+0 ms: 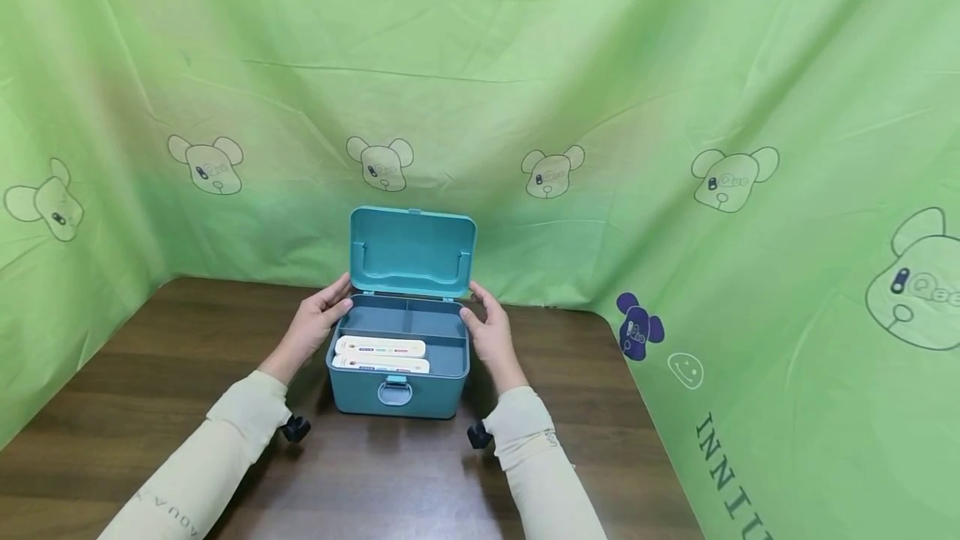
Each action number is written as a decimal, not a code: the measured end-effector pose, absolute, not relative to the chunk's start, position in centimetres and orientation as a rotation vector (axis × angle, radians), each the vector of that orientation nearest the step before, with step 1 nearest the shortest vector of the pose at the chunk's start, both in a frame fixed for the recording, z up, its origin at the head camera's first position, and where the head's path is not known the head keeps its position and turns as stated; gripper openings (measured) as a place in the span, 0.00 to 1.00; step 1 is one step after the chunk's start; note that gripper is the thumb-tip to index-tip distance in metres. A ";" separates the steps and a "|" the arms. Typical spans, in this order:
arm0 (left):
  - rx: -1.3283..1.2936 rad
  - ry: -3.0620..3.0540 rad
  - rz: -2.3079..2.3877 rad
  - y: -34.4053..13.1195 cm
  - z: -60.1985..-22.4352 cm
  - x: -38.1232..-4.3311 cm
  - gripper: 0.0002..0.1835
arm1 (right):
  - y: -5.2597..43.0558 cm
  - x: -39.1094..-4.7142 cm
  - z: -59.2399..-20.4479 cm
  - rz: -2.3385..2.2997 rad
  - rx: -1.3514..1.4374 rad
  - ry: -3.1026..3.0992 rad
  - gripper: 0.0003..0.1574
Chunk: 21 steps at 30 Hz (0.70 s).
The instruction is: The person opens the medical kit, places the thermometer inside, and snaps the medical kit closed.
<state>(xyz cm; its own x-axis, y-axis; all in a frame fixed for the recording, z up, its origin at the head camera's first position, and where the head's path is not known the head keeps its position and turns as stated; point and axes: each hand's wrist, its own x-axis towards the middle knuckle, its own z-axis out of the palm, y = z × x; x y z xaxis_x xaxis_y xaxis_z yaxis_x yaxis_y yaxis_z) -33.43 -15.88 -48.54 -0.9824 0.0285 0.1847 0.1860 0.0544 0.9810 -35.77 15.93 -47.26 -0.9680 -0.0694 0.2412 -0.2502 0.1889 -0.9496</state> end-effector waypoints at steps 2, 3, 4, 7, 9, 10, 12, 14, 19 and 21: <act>-0.208 -2.192 -2.059 -15.8 -48.5 -33.4 0.32 | 16.0 -35.8 -47.3 1.835 0.321 -2.303 0.33; -0.201 -2.192 -2.049 -15.8 -48.5 -33.3 0.31 | 16.0 -35.8 -47.4 1.808 0.324 -2.303 0.33; -0.194 -2.192 -2.041 -15.8 -48.5 -33.3 0.31 | 16.1 -35.8 -47.5 1.780 0.330 -2.302 0.32; -0.180 -2.182 -2.040 -15.6 -48.2 -33.0 0.31 | 16.1 -35.7 -47.6 1.716 0.340 -2.289 0.32; -0.198 -2.183 -2.024 -15.7 -48.3 -33.0 0.31 | 16.1 -35.7 -47.6 1.678 0.330 -2.288 0.32; -0.207 -2.190 -2.013 -15.7 -48.2 -33.0 0.31 | 16.2 -35.7 -47.6 1.659 0.326 -2.286 0.32; -0.214 -2.215 -1.979 -15.8 -48.1 -32.9 0.31 | 16.2 -35.6 -47.5 1.625 0.318 -2.290 0.34; -0.217 -2.226 -1.941 -16.0 -48.2 -32.9 0.32 | 16.3 -35.6 -47.4 1.592 0.323 -2.293 0.35; -0.188 -2.194 -1.913 -16.0 -48.2 -32.8 0.32 | 16.3 -35.6 -47.5 1.510 0.343 -2.279 0.36; -0.183 -2.174 -1.904 -15.9 -48.4 -32.8 0.32 | 16.4 -35.6 -47.7 1.481 0.347 -2.272 0.35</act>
